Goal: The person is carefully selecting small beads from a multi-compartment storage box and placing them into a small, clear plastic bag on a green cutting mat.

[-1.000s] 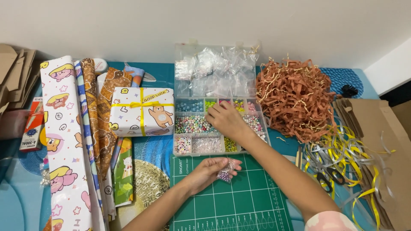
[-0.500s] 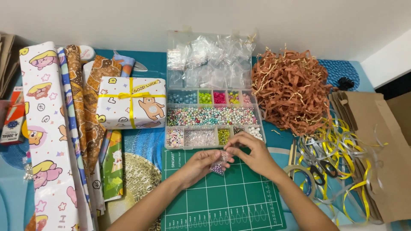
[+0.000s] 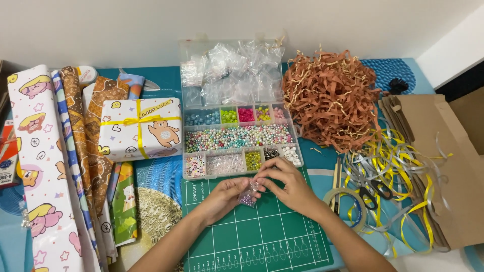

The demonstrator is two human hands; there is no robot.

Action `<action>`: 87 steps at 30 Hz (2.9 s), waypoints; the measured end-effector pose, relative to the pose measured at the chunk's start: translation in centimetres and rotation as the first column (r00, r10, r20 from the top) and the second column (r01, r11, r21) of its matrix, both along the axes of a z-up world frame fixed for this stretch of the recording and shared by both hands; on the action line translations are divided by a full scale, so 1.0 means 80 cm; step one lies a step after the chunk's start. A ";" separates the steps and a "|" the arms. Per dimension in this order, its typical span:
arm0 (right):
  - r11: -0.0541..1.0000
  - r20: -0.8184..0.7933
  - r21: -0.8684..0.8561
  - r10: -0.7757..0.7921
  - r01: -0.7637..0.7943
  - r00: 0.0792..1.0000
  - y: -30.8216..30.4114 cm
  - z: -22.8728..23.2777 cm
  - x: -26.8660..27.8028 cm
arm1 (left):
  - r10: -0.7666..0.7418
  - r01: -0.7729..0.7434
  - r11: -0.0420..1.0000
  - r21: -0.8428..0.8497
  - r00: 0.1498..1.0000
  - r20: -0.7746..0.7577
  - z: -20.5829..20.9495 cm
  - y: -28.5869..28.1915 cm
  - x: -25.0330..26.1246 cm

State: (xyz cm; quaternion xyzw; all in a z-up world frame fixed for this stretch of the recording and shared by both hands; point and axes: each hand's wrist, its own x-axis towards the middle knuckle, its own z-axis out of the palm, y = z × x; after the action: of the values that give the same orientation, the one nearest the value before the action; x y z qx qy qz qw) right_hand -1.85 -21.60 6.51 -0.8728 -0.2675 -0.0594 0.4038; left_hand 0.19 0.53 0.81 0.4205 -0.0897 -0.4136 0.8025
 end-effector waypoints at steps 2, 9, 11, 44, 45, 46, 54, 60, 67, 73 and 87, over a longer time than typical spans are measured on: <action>1.000 0.002 -0.006 -0.014 0.014 1.000 0.001 0.008 -0.001 | 0.008 -0.007 1.000 -0.007 1.000 0.012 0.002 0.000 -0.004; 0.967 0.074 -0.170 -0.180 0.190 0.981 -0.042 0.011 0.068 | -0.017 0.017 1.000 -0.001 1.000 0.020 0.012 -0.001 0.001; 0.943 0.128 -0.272 -0.160 0.190 0.979 -0.047 0.012 0.091 | -0.013 0.013 1.000 0.004 1.000 0.017 0.013 -0.001 -0.001; 0.795 0.324 -0.573 -0.001 0.197 0.946 -0.030 0.014 0.129 | -0.012 0.012 1.000 0.000 1.000 0.022 0.015 -0.001 -0.001; 0.814 0.336 -0.538 -0.030 0.219 0.941 -0.030 0.017 0.126 | -0.002 0.002 1.000 -0.006 1.000 0.018 0.014 -0.001 -0.001; 0.813 0.334 -0.540 -0.028 0.216 0.942 -0.028 0.018 0.109 | -0.001 0.001 1.000 -0.007 1.000 0.015 0.014 -0.002 -0.001; 0.993 0.012 -0.117 0.036 -0.035 0.999 -0.001 0.024 0.015 | -0.013 0.013 0.999 -0.029 1.000 0.010 -0.001 -0.002 0.001; 0.998 -0.026 -0.042 0.047 -0.048 0.999 -0.005 0.015 0.013 | 0.003 -0.003 1.000 -0.014 1.000 -0.002 0.001 -0.002 -0.001; 0.997 -0.010 -0.055 0.044 -0.045 0.999 -0.009 0.007 0.011 | -0.016 0.016 1.000 0.015 1.000 0.025 -0.003 -0.002 0.000; 0.998 -0.021 0.008 0.069 -0.069 0.997 -0.010 0.014 0.010 | -0.021 0.020 0.999 0.026 0.999 0.032 0.007 -0.003 -0.001; 0.813 0.449 -0.469 -0.117 0.345 0.886 -0.034 0.011 0.118 | -0.011 0.011 1.000 0.019 1.000 0.005 0.021 -0.002 -0.002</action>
State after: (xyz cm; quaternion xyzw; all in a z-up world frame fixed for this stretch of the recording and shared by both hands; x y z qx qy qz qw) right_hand 7.55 -24.29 7.40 -0.9456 -0.2393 -0.2089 0.0698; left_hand 0.07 0.41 2.47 0.4285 -0.0901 -0.4181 0.7959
